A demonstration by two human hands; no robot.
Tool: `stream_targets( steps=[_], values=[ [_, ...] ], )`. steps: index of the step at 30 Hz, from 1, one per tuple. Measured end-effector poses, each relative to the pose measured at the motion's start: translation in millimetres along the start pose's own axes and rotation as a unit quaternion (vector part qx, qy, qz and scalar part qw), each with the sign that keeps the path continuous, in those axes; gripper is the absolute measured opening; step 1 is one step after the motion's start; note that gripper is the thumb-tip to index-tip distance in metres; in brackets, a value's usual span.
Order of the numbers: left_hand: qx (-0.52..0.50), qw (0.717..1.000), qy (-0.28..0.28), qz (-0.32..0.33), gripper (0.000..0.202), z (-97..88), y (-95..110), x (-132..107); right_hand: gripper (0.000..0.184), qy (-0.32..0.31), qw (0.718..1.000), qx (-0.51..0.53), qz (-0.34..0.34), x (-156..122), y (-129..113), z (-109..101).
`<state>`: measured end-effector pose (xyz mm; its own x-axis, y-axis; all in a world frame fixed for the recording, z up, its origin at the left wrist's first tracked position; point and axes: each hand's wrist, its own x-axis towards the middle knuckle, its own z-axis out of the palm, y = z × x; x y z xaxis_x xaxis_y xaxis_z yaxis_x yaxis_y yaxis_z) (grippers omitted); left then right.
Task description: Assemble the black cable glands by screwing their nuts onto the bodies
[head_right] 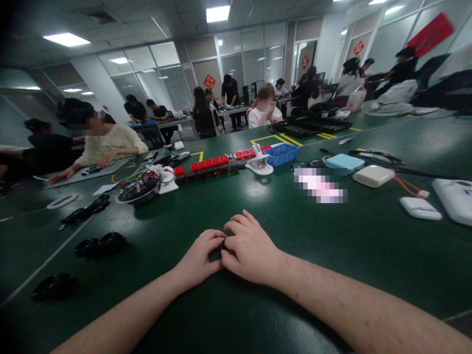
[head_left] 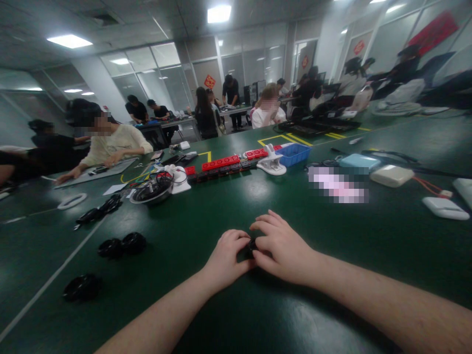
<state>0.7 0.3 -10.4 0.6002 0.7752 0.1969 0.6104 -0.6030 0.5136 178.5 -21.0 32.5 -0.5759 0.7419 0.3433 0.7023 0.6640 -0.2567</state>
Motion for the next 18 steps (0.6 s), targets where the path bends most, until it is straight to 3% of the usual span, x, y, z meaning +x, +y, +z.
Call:
stream_targets(
  steps=[18],
  values=[
    [-0.008, 1.0, -0.007, -0.01, 0.027, -2.9, 2.0, -0.6, 0.022, -0.027, 0.996, -0.077, 0.033, 3.6, 7.1, 0.1]
  ],
)
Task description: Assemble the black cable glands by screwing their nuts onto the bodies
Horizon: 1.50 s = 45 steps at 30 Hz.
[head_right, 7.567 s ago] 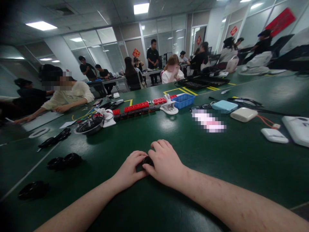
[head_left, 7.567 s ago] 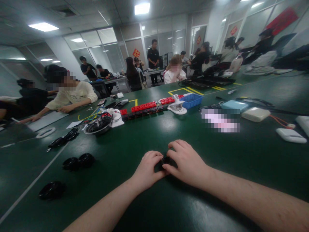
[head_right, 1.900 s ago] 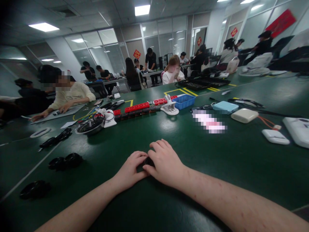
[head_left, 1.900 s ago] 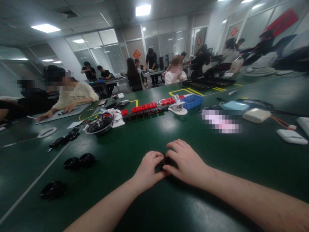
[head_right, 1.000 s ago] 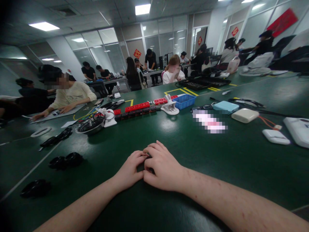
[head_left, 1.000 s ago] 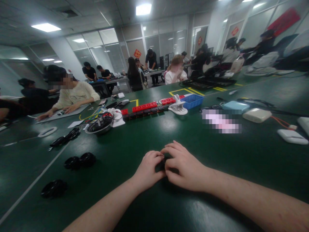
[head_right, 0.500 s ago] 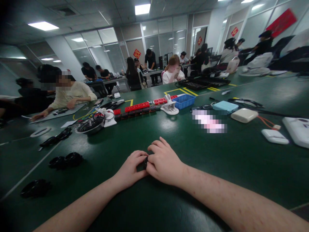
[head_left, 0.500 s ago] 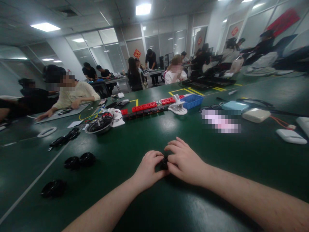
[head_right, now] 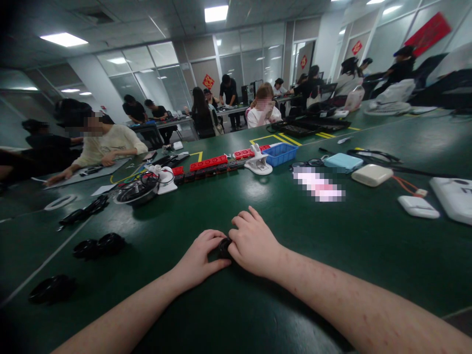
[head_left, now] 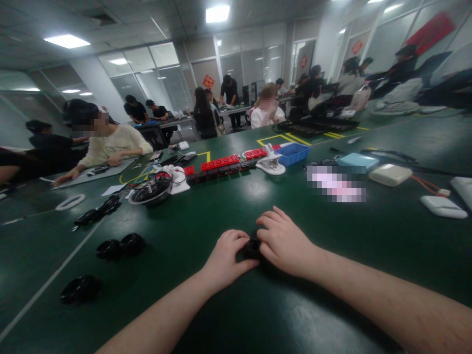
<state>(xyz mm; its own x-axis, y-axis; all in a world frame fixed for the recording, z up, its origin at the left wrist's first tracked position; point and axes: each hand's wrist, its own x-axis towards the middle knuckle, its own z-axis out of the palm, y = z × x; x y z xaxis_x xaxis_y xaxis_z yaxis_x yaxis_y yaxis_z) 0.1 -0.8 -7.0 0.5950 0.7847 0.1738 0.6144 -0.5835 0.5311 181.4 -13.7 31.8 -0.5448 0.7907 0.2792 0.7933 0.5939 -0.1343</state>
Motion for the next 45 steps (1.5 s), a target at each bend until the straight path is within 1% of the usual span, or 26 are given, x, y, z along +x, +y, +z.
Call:
stream_targets(
  steps=[4, 10, 12, 16, 20, 26, 38, 43, 45],
  values=[
    [0.0, 1.0, 0.002, 0.0, 0.028, 0.3, -0.6, -0.2, 0.02, -0.01, 1.0, 0.01, 0.0, -0.9, -1.9, -1.7],
    [0.005, 1.0, 0.006, 0.009, 0.026, 1.6, -1.1, 0.4, 0.023, 0.009, 0.999, 0.029, 0.012, -3.0, -6.8, -6.1],
    [0.006, 1.0, 0.009, 0.01, 0.025, 2.0, -1.1, 0.7, 0.022, 0.007, 0.999, 0.035, 0.017, -3.2, -7.7, -5.5],
    [0.006, 1.0, 0.01, 0.014, 0.022, 2.6, -1.8, 0.6, 0.028, 0.007, 0.999, 0.039, 0.018, -2.8, -7.7, -1.7],
    [0.01, 1.0, 0.011, 0.018, 0.023, 2.8, -2.6, 0.4, 0.024, 0.008, 0.999, 0.047, 0.022, -2.3, -7.7, 0.8],
    [0.007, 1.0, 0.002, 0.007, 0.022, 0.7, 0.5, 0.6, 0.021, 0.009, 0.996, 0.075, 0.036, -2.4, -8.9, 0.0],
    [-0.005, 1.0, 0.008, 0.007, 0.025, 1.6, -1.5, -0.1, 0.017, 0.009, 0.995, 0.098, 0.018, -2.8, -8.2, -0.1],
    [-0.004, 1.0, 0.011, 0.005, 0.023, 2.6, -2.2, 0.7, 0.016, 0.014, 0.995, 0.1, -0.005, -3.6, -7.3, 0.8],
    [-0.004, 1.0, 0.011, 0.002, 0.024, 2.9, -2.4, 0.9, 0.019, 0.017, 0.995, 0.101, -0.018, -3.9, -6.4, 0.8]
  ],
)
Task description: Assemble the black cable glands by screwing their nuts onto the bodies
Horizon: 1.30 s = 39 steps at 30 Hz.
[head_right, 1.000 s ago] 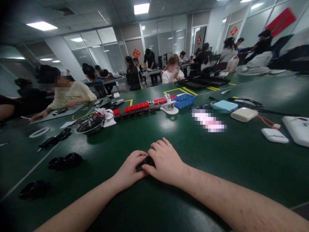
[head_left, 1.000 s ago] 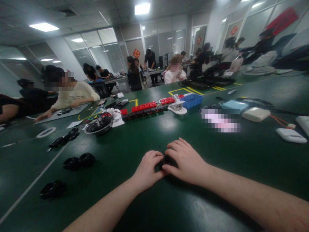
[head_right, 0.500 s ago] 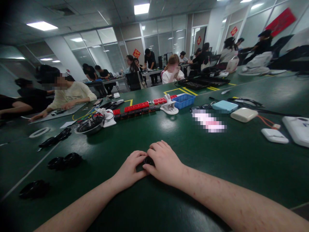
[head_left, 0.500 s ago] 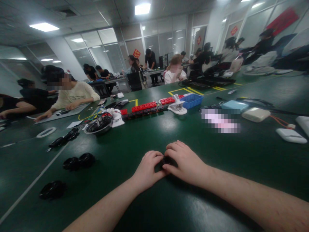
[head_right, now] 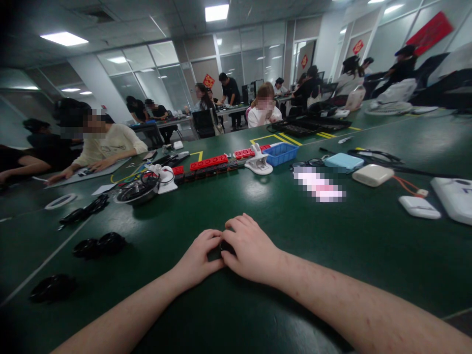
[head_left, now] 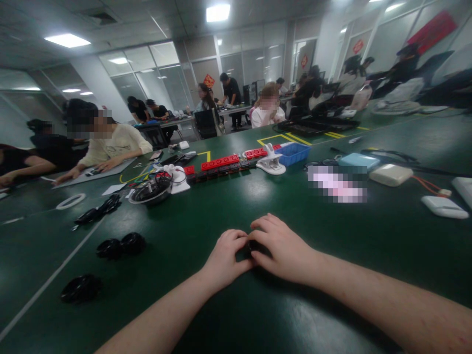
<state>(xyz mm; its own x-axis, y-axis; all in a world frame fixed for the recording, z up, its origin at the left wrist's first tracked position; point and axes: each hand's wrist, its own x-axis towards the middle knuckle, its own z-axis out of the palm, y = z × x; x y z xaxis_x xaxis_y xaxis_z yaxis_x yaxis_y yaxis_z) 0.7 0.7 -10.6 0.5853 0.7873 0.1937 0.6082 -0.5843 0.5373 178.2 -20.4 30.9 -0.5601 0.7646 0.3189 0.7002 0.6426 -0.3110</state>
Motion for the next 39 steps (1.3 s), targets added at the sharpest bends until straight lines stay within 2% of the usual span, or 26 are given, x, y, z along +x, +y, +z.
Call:
stream_targets(
  steps=[9, 15, 24, 32, 39],
  values=[
    [-0.004, 1.0, 0.006, 0.002, 0.026, -1.0, 1.2, -1.2, 0.035, -0.029, 0.998, 0.018, -0.052, -0.7, 0.6, -2.1],
    [-0.009, 1.0, 0.006, 0.011, 0.022, -0.4, 0.8, -0.8, 0.021, -0.037, 0.996, 0.031, -0.075, -1.0, -1.5, -1.3],
    [-0.002, 1.0, 0.003, 0.007, 0.03, -0.2, 0.3, -0.1, 0.02, -0.035, 0.997, 0.009, -0.064, -1.2, 0.1, 3.6],
    [0.001, 1.0, -0.003, 0.009, 0.022, -0.9, 1.6, -0.4, 0.021, -0.031, 0.999, -0.017, -0.041, 1.2, 5.0, 1.8],
    [0.004, 1.0, -0.012, -0.001, 0.023, -2.0, 0.9, 0.0, 0.02, -0.033, 0.997, -0.062, -0.032, 1.7, 6.9, -1.0]
  ],
)
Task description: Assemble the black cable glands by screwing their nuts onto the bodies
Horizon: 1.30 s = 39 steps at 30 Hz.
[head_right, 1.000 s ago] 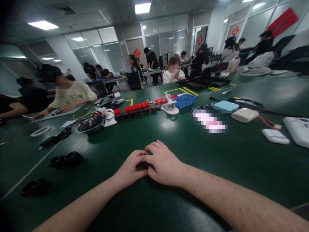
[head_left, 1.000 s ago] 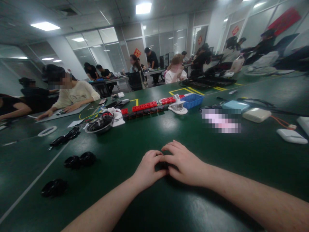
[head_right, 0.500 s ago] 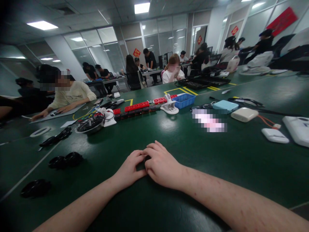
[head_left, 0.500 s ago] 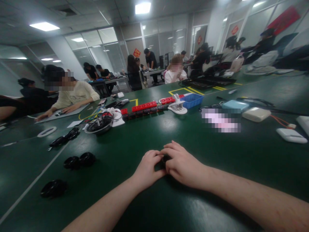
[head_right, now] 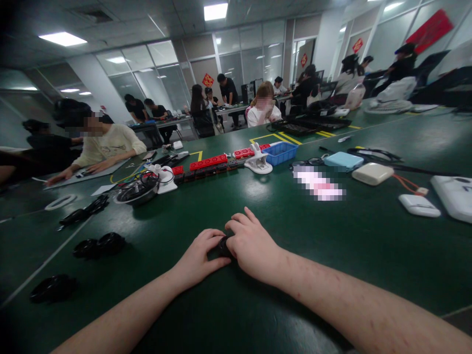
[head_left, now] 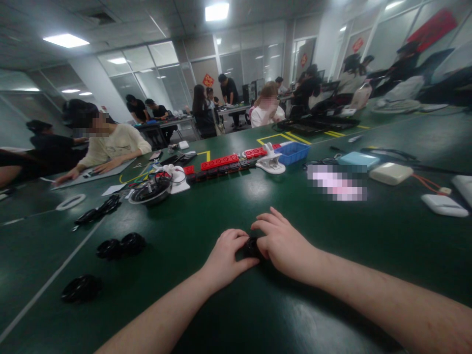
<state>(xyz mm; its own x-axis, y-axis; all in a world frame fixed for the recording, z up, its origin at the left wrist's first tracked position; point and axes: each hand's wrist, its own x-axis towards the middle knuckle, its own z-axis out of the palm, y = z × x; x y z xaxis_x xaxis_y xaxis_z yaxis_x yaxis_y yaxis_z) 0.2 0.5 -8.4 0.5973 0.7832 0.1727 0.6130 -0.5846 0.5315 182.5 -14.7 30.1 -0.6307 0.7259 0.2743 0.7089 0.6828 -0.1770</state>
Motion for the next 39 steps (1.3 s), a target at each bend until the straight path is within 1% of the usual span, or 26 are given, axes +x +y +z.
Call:
stream_targets(
  steps=[5, 13, 21, 28, 31, 34, 36, 39],
  values=[
    [-0.004, 1.0, 0.002, -0.001, 0.024, -0.3, 0.2, 0.1, 0.018, 0.003, 0.999, -0.044, -0.005, 0.0, -2.2, -3.5],
    [-0.004, 1.0, 0.001, -0.006, 0.028, 0.5, -1.7, 0.4, 0.015, -0.013, 0.996, -0.086, 0.002, 0.7, -2.5, -6.4],
    [-0.001, 1.0, 0.005, -0.001, 0.025, 1.2, -2.3, 0.6, 0.017, -0.024, 0.995, -0.093, 0.029, 0.3, -1.1, -3.2],
    [-0.002, 1.0, 0.0, -0.003, 0.027, 0.3, -1.4, 0.6, 0.024, -0.033, 0.996, -0.078, 0.038, 0.2, -2.6, 0.8],
    [-0.002, 1.0, -0.001, -0.002, 0.028, 1.2, -1.6, 0.2, 0.028, -0.007, 0.997, -0.061, 0.047, -0.4, -3.9, 0.5],
    [-0.001, 1.0, 0.007, 0.003, 0.027, 2.1, -1.6, -0.2, 0.024, 0.027, 0.998, -0.021, 0.053, -1.0, -6.0, -2.3],
    [0.001, 1.0, 0.012, 0.008, 0.025, 2.3, -1.6, -0.4, 0.022, 0.032, 0.998, 0.0, 0.057, -1.1, -7.8, -4.6],
    [0.003, 1.0, 0.01, 0.013, 0.023, 2.2, -1.9, -0.6, 0.026, 0.025, 0.998, 0.006, 0.056, -0.9, -9.7, -6.1]
  ],
)
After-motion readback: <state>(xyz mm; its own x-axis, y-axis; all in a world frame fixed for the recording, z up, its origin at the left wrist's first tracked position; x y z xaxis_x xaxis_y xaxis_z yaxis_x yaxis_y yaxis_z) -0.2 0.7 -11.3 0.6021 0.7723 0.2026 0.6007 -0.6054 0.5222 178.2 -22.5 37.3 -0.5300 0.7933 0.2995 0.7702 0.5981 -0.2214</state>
